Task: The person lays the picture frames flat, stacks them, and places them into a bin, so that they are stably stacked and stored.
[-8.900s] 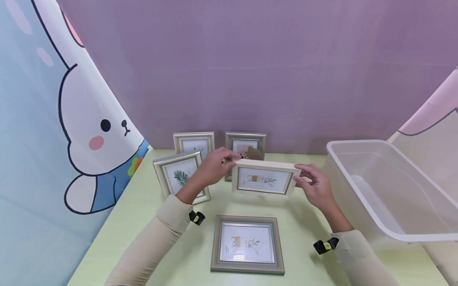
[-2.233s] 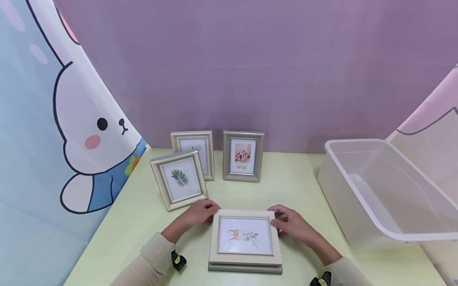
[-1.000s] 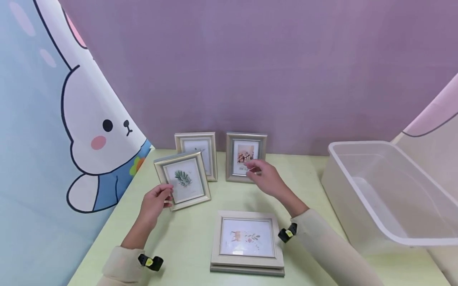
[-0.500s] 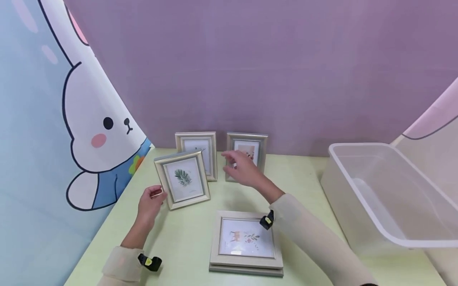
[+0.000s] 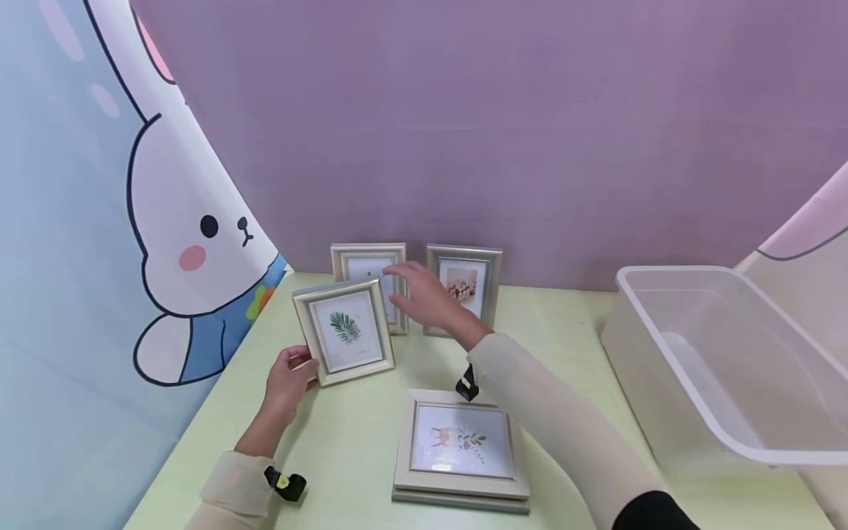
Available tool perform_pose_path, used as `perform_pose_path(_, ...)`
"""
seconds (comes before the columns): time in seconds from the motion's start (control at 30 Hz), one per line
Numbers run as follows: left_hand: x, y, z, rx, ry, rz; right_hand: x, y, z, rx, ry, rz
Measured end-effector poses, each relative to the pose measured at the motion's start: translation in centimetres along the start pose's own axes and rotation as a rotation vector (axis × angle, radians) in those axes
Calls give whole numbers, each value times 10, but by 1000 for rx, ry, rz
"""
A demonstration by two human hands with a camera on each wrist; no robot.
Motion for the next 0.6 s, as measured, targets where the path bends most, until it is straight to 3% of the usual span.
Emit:
perform_pose_path(0.2, 0, -1, 0, 21, -5, 20, -11, -9, -1, -28, -13, 2)
perform_pose_path(0.43, -1, -2, 1, -6, 2, 13, -21, -11, 13, -8, 45, -19)
perform_pose_path(0.6, -1, -4, 3, -17, 0, 10, -24, -17, 13, -13, -19, -3)
Point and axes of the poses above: each hand's wrist, its own x-axis away from the middle knuckle, its own y-axis out of the back of the hand, z = x × y, the point moved 5 cm from there along -x, towards the middle knuckle, and after that the axes turned 15 degrees about y, right-handed, at the moved point
